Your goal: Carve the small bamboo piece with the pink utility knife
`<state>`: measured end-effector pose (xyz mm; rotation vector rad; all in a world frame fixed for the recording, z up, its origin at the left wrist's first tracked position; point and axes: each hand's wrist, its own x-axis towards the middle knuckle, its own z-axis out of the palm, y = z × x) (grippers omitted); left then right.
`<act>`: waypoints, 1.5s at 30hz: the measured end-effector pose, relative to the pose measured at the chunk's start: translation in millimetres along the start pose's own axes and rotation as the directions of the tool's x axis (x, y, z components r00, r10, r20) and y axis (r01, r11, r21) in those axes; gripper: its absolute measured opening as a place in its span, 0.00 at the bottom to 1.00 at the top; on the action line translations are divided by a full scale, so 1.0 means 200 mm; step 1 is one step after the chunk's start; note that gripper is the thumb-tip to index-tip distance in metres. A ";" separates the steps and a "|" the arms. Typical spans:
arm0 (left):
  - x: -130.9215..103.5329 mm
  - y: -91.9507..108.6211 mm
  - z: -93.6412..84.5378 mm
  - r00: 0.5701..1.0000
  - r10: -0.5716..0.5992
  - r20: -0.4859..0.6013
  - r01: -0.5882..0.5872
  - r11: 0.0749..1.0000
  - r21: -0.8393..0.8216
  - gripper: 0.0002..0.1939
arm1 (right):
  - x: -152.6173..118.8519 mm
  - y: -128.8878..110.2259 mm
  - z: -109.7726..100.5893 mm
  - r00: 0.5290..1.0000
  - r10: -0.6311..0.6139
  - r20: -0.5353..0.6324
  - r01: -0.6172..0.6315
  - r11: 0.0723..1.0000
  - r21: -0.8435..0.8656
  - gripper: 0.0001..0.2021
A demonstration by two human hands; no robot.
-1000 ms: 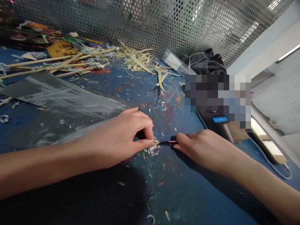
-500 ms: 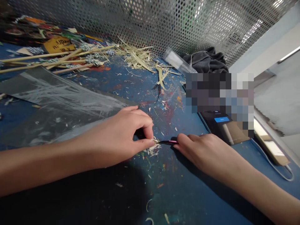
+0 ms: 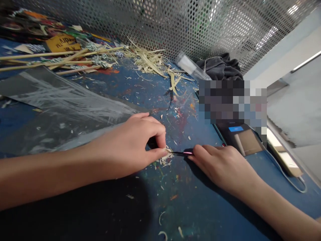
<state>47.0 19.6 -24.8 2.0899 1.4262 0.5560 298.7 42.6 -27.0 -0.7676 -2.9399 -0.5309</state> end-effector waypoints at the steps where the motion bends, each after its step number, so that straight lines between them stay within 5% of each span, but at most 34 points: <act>1: 0.00 0.00 0.00 1.000 -0.002 -0.009 0.002 1.000 -0.002 0.11 | 0.00 0.00 0.00 1.000 0.007 0.025 -0.006 1.000 -0.015 0.20; 8: 0.00 0.01 0.01 0.998 0.048 -0.047 -0.047 0.999 0.023 0.10 | 0.07 -0.01 -0.07 0.948 -0.001 0.319 0.003 1.000 -0.006 0.15; 12: -0.01 0.01 0.01 0.999 0.026 -0.041 -0.025 1.000 0.008 0.09 | 0.08 0.00 -0.09 0.921 -0.009 0.389 0.013 1.000 -0.008 0.15; 20: 0.01 0.00 0.00 1.000 0.023 -0.006 -0.023 1.000 -0.008 0.10 | 0.09 0.03 -0.08 0.930 -0.083 0.358 0.060 0.995 0.075 0.13; 28: 0.00 0.02 -0.01 1.000 0.005 0.002 -0.005 1.000 0.005 0.08 | 0.01 0.01 0.02 0.999 -0.032 -0.014 0.033 0.994 0.103 0.20; 34: 0.00 0.01 -0.01 0.999 0.035 -0.001 -0.035 0.999 -0.010 0.07 | 0.02 -0.03 0.00 0.996 0.074 0.058 -0.074 0.997 0.007 0.19; 45: 0.00 0.00 -0.01 0.998 0.059 -0.009 -0.059 0.998 -0.005 0.07 | 0.08 -0.04 -0.09 0.930 0.041 0.365 -0.053 0.998 0.023 0.14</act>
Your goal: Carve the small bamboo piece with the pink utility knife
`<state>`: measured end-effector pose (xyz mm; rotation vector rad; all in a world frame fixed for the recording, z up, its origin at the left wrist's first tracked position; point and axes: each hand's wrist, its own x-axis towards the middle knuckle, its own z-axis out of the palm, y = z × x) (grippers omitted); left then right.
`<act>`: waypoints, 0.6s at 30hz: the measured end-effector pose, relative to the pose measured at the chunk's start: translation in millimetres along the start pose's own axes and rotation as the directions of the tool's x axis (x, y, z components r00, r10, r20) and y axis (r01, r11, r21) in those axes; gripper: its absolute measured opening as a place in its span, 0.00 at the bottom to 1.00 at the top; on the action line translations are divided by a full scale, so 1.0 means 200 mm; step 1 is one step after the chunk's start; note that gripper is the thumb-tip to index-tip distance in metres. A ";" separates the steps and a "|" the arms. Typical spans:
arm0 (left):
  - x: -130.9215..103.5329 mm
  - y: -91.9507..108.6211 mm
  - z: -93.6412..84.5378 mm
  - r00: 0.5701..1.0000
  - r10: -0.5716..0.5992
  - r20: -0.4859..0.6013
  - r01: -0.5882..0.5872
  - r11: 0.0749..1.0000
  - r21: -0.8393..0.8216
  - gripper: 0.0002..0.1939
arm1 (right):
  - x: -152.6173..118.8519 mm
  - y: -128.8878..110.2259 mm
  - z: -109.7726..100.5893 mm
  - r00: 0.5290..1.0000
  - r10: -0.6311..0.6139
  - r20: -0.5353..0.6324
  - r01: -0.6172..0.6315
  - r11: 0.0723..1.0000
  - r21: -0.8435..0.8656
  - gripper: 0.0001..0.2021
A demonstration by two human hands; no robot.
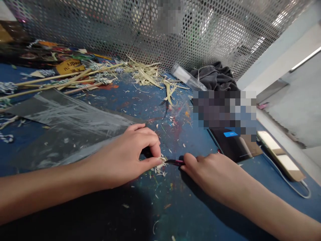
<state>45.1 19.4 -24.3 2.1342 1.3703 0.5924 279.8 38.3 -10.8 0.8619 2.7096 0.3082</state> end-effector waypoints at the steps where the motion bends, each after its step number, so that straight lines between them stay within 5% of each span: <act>1: 0.00 0.00 0.00 1.000 0.005 0.000 -0.005 1.000 0.003 0.07 | 0.00 0.00 0.00 1.000 0.001 0.008 -0.001 1.000 0.002 0.14; 10: 0.00 -0.03 -0.01 0.993 0.110 0.036 -0.111 0.994 0.011 0.08 | 0.02 0.02 -0.03 0.996 -0.047 0.070 0.043 0.997 0.062 0.13; 15: 0.04 -0.06 -0.07 0.922 0.362 0.136 -0.362 0.932 -0.024 0.09 | 0.03 0.03 -0.04 0.997 -0.052 0.058 0.047 0.995 0.087 0.14; 18: 0.06 -0.06 -0.08 0.912 0.383 0.147 -0.383 0.923 -0.027 0.09 | 0.01 0.02 -0.01 0.999 -0.043 -0.009 0.044 0.996 0.073 0.14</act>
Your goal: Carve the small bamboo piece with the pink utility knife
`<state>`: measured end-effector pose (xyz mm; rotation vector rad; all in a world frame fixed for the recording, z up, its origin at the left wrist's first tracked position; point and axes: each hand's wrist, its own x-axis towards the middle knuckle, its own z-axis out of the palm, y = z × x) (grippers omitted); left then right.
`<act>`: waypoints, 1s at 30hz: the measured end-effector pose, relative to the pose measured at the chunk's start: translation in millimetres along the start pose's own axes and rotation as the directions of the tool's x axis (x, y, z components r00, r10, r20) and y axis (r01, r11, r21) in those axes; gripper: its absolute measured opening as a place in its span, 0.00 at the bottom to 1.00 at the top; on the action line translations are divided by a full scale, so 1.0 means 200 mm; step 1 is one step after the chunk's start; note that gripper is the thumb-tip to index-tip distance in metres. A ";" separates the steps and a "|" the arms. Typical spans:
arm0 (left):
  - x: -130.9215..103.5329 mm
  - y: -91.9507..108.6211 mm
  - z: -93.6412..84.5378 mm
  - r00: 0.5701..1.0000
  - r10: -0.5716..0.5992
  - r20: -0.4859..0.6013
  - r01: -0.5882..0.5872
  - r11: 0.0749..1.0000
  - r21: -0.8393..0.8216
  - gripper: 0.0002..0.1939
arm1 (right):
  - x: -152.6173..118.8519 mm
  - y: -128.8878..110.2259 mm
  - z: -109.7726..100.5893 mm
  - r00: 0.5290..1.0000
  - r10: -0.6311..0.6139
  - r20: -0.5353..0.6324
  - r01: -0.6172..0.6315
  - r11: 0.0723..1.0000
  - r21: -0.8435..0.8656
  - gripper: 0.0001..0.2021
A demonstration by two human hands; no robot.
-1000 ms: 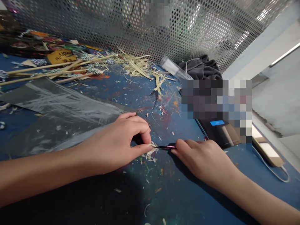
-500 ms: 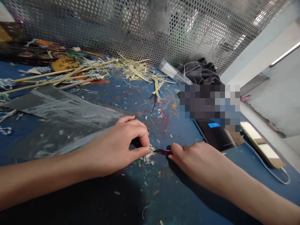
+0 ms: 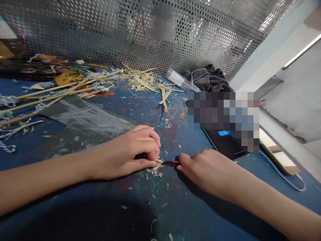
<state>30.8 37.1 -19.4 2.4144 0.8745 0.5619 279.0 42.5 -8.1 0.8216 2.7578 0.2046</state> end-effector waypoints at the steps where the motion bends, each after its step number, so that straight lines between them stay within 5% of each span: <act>1: 0.00 0.00 0.00 0.999 -0.033 -0.010 0.033 0.999 -0.003 0.09 | -0.01 0.00 0.02 0.999 0.003 -0.044 -0.003 1.000 -0.003 0.14; 8: 0.02 0.02 0.02 0.972 -0.228 -0.050 0.226 0.973 -0.038 0.09 | -0.05 -0.01 0.12 0.930 0.067 -0.362 -0.043 0.996 0.072 0.23; 21: 0.02 0.02 0.02 0.975 -0.214 -0.065 0.208 0.974 -0.083 0.09 | -0.07 -0.04 0.11 0.961 0.092 -0.262 -0.098 0.995 -0.011 0.12; 30: 0.02 0.02 0.02 0.975 -0.209 -0.072 0.202 0.975 -0.088 0.10 | -0.05 -0.02 0.08 0.974 0.043 -0.223 -0.037 0.999 0.028 0.13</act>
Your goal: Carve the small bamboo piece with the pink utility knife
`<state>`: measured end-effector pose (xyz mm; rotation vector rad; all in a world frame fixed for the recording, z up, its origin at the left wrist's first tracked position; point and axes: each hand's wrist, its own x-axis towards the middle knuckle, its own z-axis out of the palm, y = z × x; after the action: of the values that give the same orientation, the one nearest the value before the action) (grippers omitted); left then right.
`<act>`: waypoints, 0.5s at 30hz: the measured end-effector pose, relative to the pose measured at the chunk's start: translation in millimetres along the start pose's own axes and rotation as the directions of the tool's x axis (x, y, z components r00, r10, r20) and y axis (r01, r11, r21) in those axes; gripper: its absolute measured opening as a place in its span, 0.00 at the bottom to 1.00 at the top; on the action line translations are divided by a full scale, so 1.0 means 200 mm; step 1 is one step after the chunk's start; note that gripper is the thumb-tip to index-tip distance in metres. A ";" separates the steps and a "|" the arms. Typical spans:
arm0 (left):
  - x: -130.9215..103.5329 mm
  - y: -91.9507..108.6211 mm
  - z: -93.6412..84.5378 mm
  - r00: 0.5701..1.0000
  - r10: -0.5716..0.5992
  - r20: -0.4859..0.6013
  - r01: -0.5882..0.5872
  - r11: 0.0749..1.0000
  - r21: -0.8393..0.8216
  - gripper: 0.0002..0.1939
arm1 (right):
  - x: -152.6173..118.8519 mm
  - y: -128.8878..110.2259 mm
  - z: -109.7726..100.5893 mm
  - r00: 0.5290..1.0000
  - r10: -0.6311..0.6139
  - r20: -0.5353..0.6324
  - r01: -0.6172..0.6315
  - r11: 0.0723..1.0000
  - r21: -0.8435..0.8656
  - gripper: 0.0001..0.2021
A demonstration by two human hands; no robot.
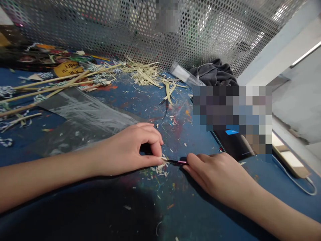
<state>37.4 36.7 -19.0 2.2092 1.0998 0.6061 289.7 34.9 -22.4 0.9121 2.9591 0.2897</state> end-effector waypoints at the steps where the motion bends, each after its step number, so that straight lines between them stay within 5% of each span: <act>1: 0.00 0.00 0.00 1.000 -0.004 -0.004 0.004 1.000 0.001 0.10 | 0.00 0.00 0.00 1.000 -0.003 0.000 0.003 1.000 0.003 0.14; 15: -0.02 0.00 0.00 0.999 -0.016 0.028 0.016 1.000 0.001 0.08 | -0.02 -0.02 0.04 0.983 0.074 -0.168 -0.072 0.997 0.023 0.22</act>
<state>36.6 33.5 -19.2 2.2012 1.1027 0.5655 291.6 30.6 -31.1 1.0502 3.0893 0.3629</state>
